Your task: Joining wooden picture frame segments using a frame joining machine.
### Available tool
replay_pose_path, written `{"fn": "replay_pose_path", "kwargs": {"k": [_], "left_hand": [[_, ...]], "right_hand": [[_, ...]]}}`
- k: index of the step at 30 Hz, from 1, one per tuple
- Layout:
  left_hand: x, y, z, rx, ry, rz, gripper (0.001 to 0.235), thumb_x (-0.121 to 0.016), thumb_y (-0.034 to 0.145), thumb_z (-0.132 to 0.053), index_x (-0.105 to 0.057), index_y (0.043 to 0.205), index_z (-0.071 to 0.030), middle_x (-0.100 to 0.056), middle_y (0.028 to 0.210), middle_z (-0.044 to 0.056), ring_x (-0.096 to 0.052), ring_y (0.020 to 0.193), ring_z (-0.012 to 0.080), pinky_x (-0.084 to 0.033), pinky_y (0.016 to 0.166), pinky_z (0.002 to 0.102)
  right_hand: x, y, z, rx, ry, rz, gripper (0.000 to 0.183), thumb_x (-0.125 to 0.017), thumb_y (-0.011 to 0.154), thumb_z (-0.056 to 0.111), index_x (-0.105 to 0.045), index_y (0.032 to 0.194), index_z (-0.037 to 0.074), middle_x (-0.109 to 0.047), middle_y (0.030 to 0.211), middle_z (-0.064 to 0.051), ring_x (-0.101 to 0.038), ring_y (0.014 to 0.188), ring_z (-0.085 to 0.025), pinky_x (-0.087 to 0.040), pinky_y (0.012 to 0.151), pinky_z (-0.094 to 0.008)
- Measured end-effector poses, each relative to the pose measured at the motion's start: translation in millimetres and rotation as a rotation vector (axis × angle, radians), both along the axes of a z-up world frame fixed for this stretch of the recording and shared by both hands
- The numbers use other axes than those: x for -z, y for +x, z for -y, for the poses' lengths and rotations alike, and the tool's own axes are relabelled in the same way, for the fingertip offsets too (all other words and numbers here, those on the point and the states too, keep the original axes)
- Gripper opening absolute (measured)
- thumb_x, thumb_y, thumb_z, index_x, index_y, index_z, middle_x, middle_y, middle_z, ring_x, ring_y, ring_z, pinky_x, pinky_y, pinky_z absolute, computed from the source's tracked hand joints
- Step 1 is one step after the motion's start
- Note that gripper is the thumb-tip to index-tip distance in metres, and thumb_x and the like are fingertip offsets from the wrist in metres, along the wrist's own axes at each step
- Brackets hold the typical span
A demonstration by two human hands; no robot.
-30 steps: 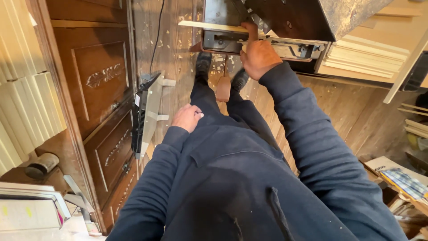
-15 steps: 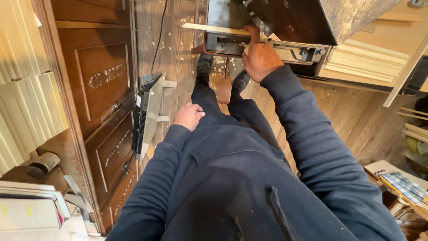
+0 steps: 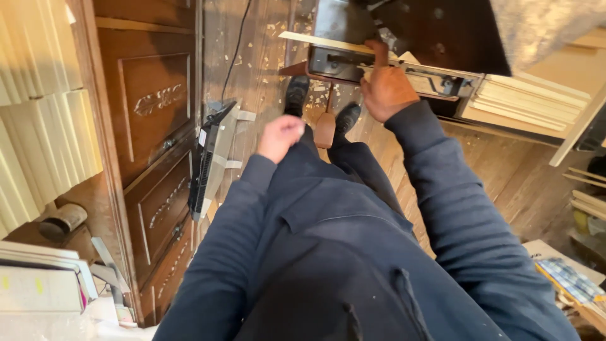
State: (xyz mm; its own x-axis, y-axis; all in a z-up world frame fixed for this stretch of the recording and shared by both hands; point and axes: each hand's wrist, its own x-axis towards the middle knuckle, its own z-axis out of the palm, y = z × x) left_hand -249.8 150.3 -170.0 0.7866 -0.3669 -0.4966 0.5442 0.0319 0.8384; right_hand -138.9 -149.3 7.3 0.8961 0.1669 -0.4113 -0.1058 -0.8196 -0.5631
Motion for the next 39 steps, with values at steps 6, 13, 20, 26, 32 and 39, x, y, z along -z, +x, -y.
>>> {"fn": "replay_pose_path", "kwargs": {"k": [6,13,20,26,32,39], "left_hand": [[-27.1,95.6,14.3,-0.576,-0.582,-0.226,0.043,-0.068,0.101,-0.012,-0.055,0.141,-0.005,-0.069,0.122,0.010,-0.068,0.108,0.0220,-0.055,0.089,0.034],[-16.9,146.4,40.8,-0.550,-0.994,0.011,0.046,-0.069,0.102,-0.005,-0.053,0.144,-0.016,-0.055,0.153,0.011,-0.054,0.141,0.0250,-0.047,0.111,0.033],[2.9,156.6,61.3,-0.523,-1.148,0.057,0.033,-0.072,0.100,0.001,-0.064,0.129,-0.012,-0.062,0.147,0.015,-0.053,0.144,0.0362,-0.051,0.111,0.041],[9.9,162.3,66.9,-0.519,-1.201,0.048,0.026,-0.072,0.096,0.005,-0.070,0.116,-0.011,-0.070,0.133,0.012,-0.059,0.137,0.0391,-0.052,0.111,0.048],[25.3,164.8,71.5,-0.564,-1.187,0.024,0.025,-0.074,0.095,0.006,-0.070,0.114,-0.010,-0.073,0.127,0.012,-0.064,0.128,0.0395,-0.053,0.111,0.052],[42.7,166.3,75.5,-0.597,-1.173,-0.032,0.021,-0.080,0.090,-0.001,-0.073,0.108,-0.011,-0.074,0.123,0.009,-0.067,0.122,0.0386,-0.057,0.098,0.045]], "right_hand": [[3.3,-0.4,-1.2,-0.026,-0.048,0.004,0.068,-0.060,0.100,0.014,-0.022,0.154,0.000,-0.064,0.085,-0.038,-0.063,0.086,-0.058,-0.048,0.080,-0.064],[-10.5,3.2,-14.0,0.010,-0.117,-0.046,0.067,-0.059,0.101,0.015,-0.022,0.154,0.000,-0.064,0.082,-0.039,-0.064,0.086,-0.058,-0.050,0.083,-0.062],[-11.6,2.2,-19.1,0.011,-0.168,-0.073,0.068,-0.060,0.100,0.016,-0.022,0.154,-0.001,-0.065,0.082,-0.039,-0.064,0.085,-0.058,-0.051,0.084,-0.060],[-5.5,-0.1,-17.0,0.009,-0.137,-0.012,0.064,-0.061,0.101,0.015,-0.026,0.152,-0.001,-0.066,0.087,-0.037,-0.065,0.087,-0.057,-0.051,0.082,-0.059],[-16.1,4.0,-26.4,0.063,-0.064,-0.091,0.063,-0.057,0.101,0.014,-0.025,0.153,-0.001,-0.071,0.076,-0.023,-0.071,0.081,-0.045,-0.054,0.080,-0.052],[-6.9,2.6,-23.6,0.044,-0.010,-0.068,0.058,-0.055,0.103,0.011,-0.025,0.149,-0.006,-0.076,0.083,-0.018,-0.074,0.086,-0.040,-0.057,0.084,-0.045]]}}
